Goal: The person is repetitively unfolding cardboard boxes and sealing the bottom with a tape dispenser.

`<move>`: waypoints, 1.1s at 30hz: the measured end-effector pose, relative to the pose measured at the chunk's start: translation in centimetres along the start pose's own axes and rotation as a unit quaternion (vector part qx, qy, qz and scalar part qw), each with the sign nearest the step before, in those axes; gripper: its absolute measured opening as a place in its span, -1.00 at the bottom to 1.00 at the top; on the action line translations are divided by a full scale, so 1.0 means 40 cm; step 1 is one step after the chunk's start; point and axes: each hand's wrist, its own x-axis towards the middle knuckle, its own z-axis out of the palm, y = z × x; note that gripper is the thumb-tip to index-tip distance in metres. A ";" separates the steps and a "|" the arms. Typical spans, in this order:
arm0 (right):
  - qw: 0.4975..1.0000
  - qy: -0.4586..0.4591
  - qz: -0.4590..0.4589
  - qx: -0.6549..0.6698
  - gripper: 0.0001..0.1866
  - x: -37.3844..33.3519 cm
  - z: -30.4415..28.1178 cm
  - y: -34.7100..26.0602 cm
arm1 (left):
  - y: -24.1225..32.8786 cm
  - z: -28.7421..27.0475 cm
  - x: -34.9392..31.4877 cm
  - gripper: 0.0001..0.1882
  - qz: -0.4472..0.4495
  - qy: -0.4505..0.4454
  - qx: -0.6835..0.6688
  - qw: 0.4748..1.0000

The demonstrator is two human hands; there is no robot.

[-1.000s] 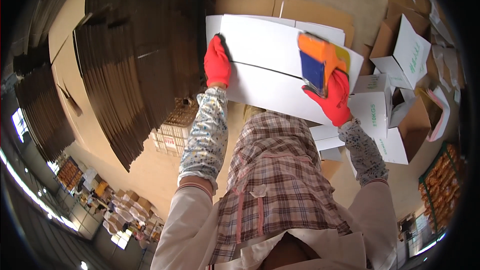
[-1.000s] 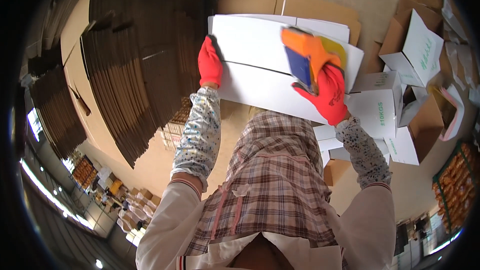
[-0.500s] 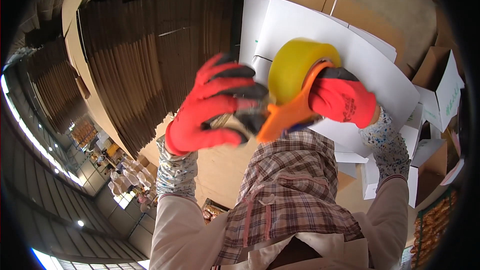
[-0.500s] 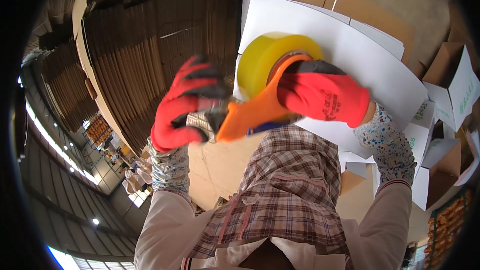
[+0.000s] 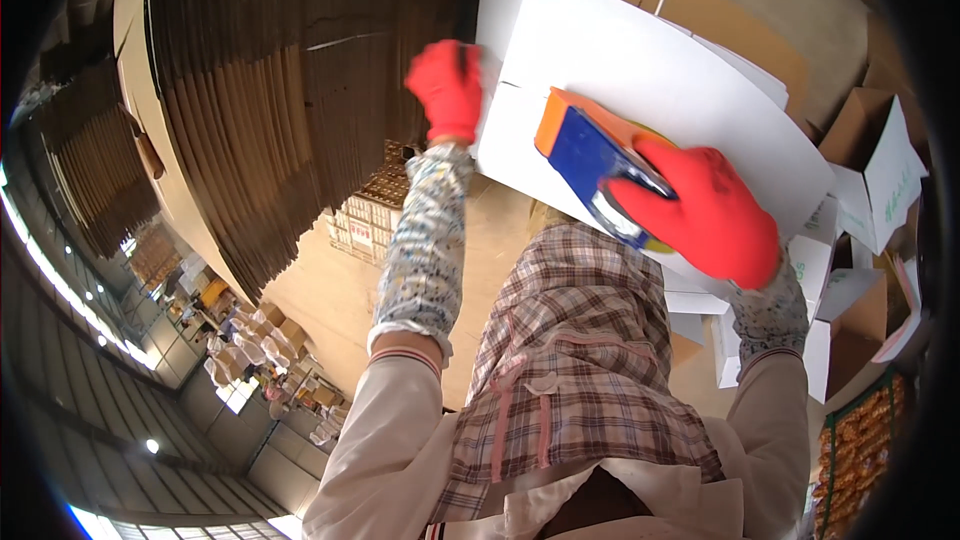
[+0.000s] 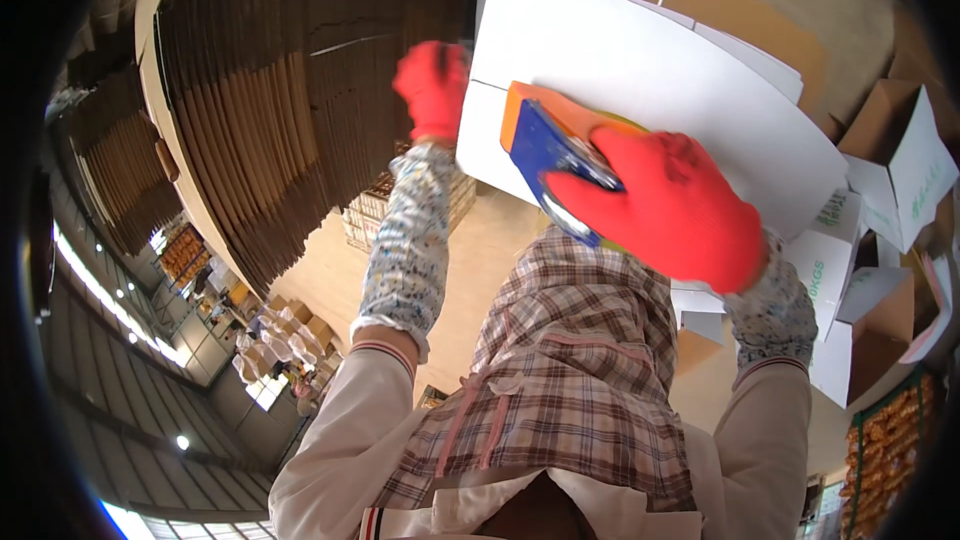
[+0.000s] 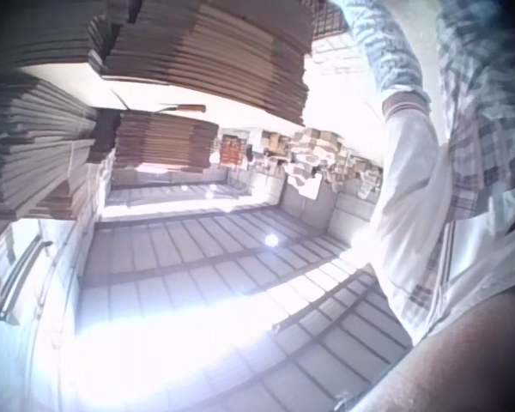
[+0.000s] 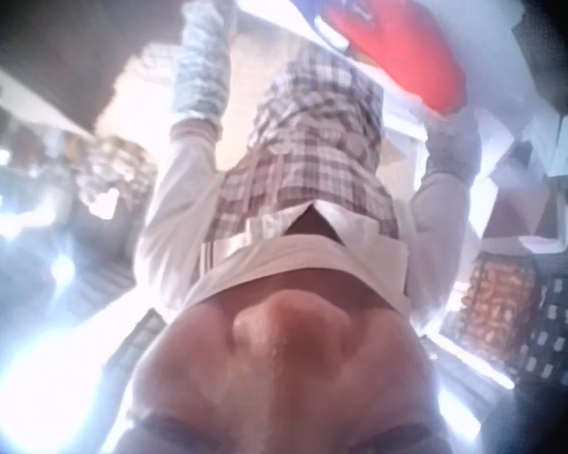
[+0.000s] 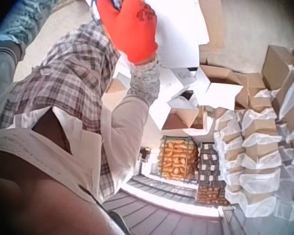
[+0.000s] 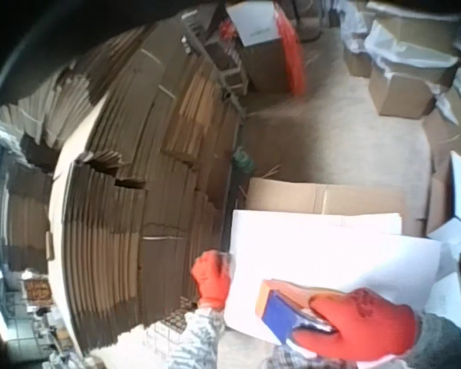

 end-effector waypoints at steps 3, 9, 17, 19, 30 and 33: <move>0.990 -0.023 -0.082 -0.114 -0.71 0.002 0.026 -0.003 | -0.012 0.031 -0.029 -0.47 -0.030 -0.264 -0.072 0.961; 0.992 -0.006 0.023 0.127 -0.57 0.035 0.036 -0.053 | 0.077 -0.099 -0.078 -0.48 -0.077 -0.168 -0.346 0.920; 0.947 -0.184 0.263 0.031 -0.60 -0.401 -0.286 0.031 | 0.168 -0.113 -0.088 -0.54 -0.120 -0.115 -0.326 0.931; 0.893 -0.076 0.444 0.027 -0.64 -0.529 -0.342 0.059 | 0.156 -0.117 -0.087 -0.53 -0.095 -0.144 -0.326 0.929; 0.842 0.367 0.286 -0.273 -0.60 -0.525 0.123 0.459 | 0.028 -0.054 -0.065 -0.39 -0.273 -0.268 -0.599 0.703; 0.884 0.353 0.308 0.011 -0.61 -0.511 0.133 0.465 | 0.042 -0.046 -0.065 -0.31 -0.486 -0.372 -0.541 0.576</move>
